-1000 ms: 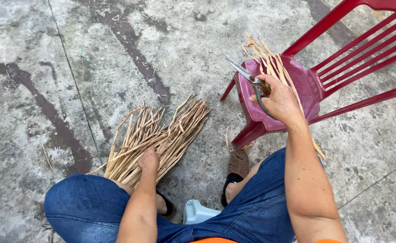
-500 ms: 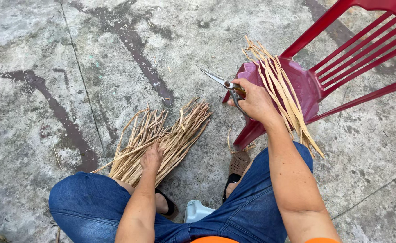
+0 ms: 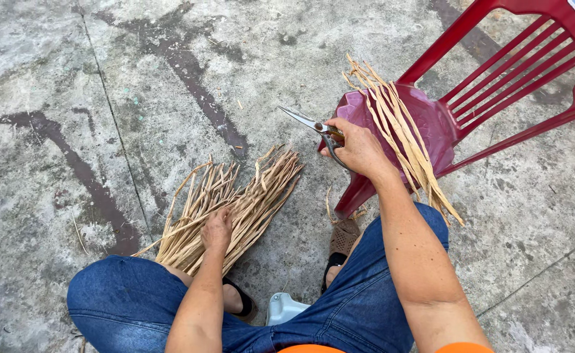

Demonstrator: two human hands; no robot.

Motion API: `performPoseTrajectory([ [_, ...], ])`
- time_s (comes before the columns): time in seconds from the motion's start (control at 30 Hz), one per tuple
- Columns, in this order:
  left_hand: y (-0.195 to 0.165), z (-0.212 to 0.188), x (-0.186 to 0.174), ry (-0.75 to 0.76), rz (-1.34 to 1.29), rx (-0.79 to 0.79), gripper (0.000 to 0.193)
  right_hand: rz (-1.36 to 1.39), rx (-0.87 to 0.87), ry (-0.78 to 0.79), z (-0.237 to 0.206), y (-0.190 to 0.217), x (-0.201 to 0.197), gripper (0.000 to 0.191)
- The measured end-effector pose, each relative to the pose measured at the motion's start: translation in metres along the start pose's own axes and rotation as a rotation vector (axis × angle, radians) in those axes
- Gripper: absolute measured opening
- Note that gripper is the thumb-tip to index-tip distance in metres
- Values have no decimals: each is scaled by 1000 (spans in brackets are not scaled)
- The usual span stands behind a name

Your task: The person sits on a concrete floor and uses shears to cut long, dried plant strips into shorter pieces. They pick up strips from a pile on the floor, cut them, and place the cut pieces onto a red plastic chair.

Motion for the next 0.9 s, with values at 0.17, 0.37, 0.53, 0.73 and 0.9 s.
performPoseTrajectory([
  [0.17, -21, -2, -35, -463, 158, 175, 19, 5, 46, 6, 1, 0, 1, 61],
  [0.37, -11, 30, -3, 355, -370, -184, 16, 62, 83, -18, -2, 1, 5, 61],
  [0.53, -33, 51, -77, 124, -1128, -56, 23, 174, 43, -54, 7, 0, 23, 55],
  [0.73, -59, 29, -112, 322, -1447, 83, 27, 873, 100, 132, 9, 1, 97, 44],
  [0.9, -106, -5, -112, 426, -1499, 333, 24, 1227, 32, 188, -5, 22, 142, 41],
])
Point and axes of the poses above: each hand's wrist, its own z-axis towards the middle knuckle, its own x-axis out of the palm, y = z × x, the point moved 9 cm from there along z, towards the middle knuckle, and after that the axes turned 12 degrees about z, right-handed, at the moved point
